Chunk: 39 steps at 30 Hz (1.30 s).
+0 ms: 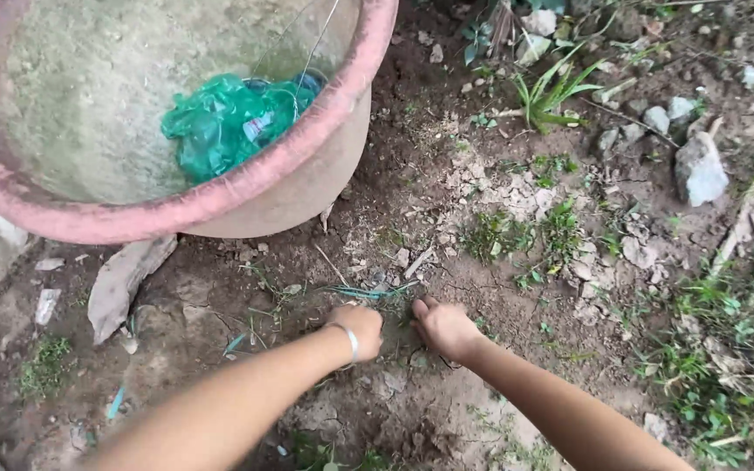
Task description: Picking out small weeds and debris from a patch of dry soil in a garden.
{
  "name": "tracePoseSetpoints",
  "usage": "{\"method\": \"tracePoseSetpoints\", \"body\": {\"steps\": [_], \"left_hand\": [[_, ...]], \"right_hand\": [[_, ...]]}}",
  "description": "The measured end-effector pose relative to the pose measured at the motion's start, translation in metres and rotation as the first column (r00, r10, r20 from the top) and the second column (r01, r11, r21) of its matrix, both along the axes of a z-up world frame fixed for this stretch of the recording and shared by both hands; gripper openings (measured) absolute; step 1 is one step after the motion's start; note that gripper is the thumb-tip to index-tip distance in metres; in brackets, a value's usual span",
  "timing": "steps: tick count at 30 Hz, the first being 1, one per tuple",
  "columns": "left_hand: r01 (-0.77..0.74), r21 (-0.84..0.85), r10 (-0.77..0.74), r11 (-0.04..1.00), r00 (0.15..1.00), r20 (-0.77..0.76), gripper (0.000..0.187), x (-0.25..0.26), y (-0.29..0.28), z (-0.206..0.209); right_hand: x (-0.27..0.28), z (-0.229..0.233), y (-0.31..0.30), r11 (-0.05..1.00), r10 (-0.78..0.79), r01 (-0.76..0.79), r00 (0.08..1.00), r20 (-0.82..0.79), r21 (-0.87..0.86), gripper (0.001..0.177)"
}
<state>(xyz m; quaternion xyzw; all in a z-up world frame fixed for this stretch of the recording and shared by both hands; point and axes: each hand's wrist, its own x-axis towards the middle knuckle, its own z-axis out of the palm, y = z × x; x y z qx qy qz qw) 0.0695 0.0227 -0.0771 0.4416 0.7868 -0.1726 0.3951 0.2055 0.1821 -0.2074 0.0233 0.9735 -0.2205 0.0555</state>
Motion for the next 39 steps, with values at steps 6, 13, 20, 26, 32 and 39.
{"method": "tracePoseSetpoints", "body": {"steps": [6, 13, 20, 26, 32, 39], "left_hand": [[-0.178, 0.091, 0.182, 0.98, 0.983, -0.038, 0.046, 0.029, 0.035, -0.006], [0.13, 0.122, -0.102, 0.984, 0.972, -0.211, 0.093, 0.028, 0.05, -0.059], [0.15, 0.271, -0.042, 0.951, 0.929, -0.368, 0.028, 0.045, 0.044, -0.136], [0.206, 0.461, -0.017, 0.863, 0.924, -0.382, 0.019, 0.038, 0.027, -0.135], [0.265, 0.53, -0.052, 0.806, 0.923, -0.382, 0.017, 0.035, 0.015, -0.14], [0.047, 0.583, -0.055, 0.811, 0.998, -0.004, 0.018, 0.093, -0.017, -0.085]], "right_hand": [[0.002, 0.014, -0.007, 0.917, -0.11, 0.005, 0.965, 0.24, 0.399, 0.06], [0.028, 0.085, 0.02, 0.978, -0.154, 0.097, 0.936, 0.316, 0.186, 0.05], [0.137, 0.04, 0.082, 0.827, -0.547, 0.559, 0.773, 0.322, 0.063, 0.039], [0.119, 0.056, 0.067, 0.914, -0.407, 0.382, 0.865, 0.294, 0.141, 0.049], [0.111, 0.067, 0.055, 0.941, -0.325, 0.261, 0.875, 0.358, 0.217, 0.056], [0.098, 0.07, 0.035, 0.976, -0.202, 0.176, 0.951, 0.235, 0.127, 0.057]]}}
